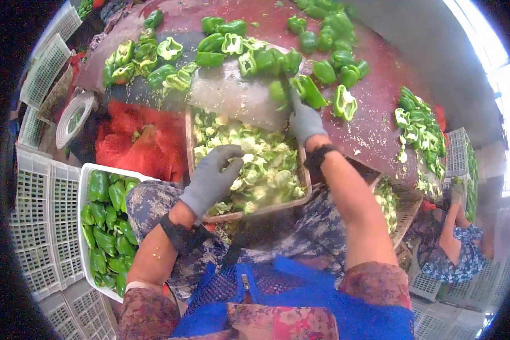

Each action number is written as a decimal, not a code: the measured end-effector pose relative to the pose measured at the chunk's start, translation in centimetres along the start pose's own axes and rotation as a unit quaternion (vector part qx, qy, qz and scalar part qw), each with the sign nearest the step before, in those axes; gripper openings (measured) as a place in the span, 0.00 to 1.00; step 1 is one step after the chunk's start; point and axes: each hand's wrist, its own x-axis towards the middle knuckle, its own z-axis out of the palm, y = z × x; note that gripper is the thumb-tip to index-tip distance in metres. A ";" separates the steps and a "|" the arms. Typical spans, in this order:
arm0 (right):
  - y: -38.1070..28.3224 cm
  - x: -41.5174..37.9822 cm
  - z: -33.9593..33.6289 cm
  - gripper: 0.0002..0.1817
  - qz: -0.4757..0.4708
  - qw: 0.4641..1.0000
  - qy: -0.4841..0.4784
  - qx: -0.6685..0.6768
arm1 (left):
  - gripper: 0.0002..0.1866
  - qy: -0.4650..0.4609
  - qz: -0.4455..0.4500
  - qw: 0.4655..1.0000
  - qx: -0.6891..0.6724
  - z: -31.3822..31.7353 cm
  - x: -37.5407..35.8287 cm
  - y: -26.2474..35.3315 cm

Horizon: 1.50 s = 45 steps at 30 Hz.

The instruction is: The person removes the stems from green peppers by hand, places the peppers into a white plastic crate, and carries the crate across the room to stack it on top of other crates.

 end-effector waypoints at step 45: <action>-8.7 -2.1 1.1 0.29 -0.209 0.962 0.018 0.178 | 0.28 0.114 -0.208 0.889 -0.392 1.5 4.1 -3.3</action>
